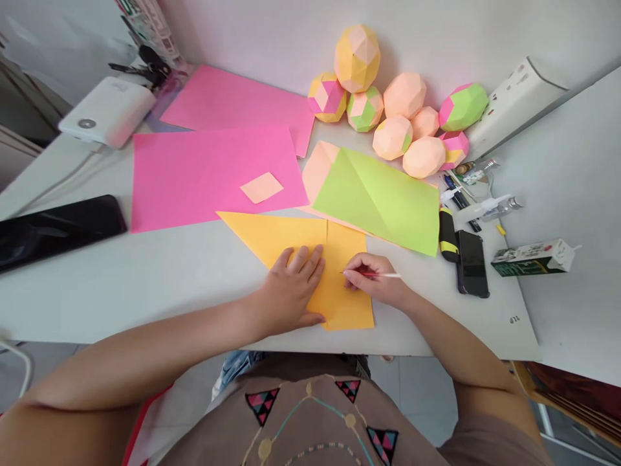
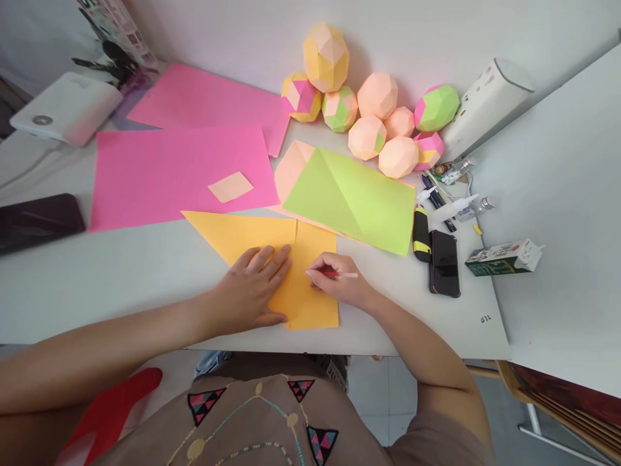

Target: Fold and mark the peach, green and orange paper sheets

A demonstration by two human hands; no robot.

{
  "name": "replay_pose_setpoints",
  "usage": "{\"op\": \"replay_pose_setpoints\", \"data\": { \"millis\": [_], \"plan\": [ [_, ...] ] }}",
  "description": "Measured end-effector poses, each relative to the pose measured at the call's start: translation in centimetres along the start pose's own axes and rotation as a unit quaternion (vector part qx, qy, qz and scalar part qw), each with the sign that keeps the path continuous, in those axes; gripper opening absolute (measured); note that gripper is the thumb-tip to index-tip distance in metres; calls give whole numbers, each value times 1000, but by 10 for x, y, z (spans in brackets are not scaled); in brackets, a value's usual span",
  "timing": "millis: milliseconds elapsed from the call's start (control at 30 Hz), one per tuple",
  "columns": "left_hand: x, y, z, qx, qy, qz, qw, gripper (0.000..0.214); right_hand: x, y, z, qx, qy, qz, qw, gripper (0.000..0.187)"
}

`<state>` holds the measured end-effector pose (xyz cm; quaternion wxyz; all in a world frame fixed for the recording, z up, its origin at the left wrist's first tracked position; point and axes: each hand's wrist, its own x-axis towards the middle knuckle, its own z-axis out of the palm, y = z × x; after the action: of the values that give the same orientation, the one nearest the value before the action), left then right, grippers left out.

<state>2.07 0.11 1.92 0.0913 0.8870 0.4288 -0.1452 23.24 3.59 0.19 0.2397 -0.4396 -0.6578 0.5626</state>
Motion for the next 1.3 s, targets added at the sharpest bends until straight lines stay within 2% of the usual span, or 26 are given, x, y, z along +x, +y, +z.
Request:
{"op": "replay_pose_setpoints", "data": {
  "millis": [167,300,433,733,1033,1300],
  "plan": [
    [0,1,2,1,-26,-9,1000,103,-35,-6,24,-94,-14,-94,991,2],
    [0,1,4,6,-26,-10,1000,104,-57,2,47,-151,4,-175,973,12],
    [1,1,8,1,-28,-13,1000,105,-61,10,56,-155,-11,-218,964,17],
    [-1,1,18,-18,44,-8,999,106,-59,15,57,-151,-11,-232,961,17],
    [0,1,16,-12,25,-5,1000,107,-58,13,56,-151,-30,-205,966,16],
    [-1,1,15,-17,26,-9,999,107,-57,12,56,-152,-33,-211,965,18]
  ]
}}
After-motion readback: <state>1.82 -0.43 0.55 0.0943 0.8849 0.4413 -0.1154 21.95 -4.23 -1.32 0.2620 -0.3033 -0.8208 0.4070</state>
